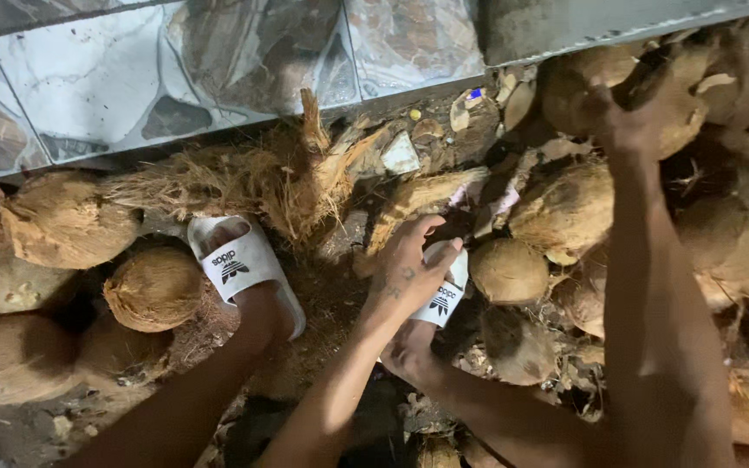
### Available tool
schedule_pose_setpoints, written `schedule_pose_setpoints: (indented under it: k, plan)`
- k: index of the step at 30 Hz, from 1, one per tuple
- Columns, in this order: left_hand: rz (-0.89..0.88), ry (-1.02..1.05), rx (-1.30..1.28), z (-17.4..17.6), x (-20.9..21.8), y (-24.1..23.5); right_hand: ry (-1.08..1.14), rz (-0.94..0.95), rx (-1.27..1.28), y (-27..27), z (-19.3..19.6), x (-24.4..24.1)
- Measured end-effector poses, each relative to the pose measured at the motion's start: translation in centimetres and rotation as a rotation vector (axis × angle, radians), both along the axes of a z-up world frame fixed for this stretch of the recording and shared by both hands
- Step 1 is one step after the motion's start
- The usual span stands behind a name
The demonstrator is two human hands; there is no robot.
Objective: The person sits cross-legged on the floor and uses their hands to peel the fibrous husk off a coconut. They rotate the coconut and pull away the fibers, then place the peeled coconut on the floor and pick up another one to continue the process.
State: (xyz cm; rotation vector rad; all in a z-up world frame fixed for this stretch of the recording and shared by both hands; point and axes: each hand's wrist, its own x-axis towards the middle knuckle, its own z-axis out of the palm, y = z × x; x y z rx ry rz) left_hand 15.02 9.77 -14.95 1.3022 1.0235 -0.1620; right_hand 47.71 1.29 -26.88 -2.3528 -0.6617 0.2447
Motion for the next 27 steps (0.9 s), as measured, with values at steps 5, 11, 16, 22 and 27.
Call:
schedule_pose_setpoints:
  k: [5,11,16,22,27]
  plan:
    - [-0.009,0.020,0.076,-2.2,-1.3,0.0,-0.235,0.039,-0.014,0.2,-1.4,-1.7]
    - [0.043,0.021,0.218,-5.2,-1.8,-2.4,-0.509,0.082,-0.012,-0.9,-1.2,-2.6]
    - [-0.021,0.013,0.152,-5.2,-1.3,-3.0,-0.585,0.032,-0.133,-1.9,-2.8,-9.9]
    - [0.002,0.026,0.006,-1.0,-0.2,-0.5,-0.556,0.077,-0.080,-5.0,-2.9,-14.2]
    - [-0.274,-0.042,0.021,1.5,2.4,2.0,-0.323,-0.105,0.169,-4.9,-2.1,-15.1]
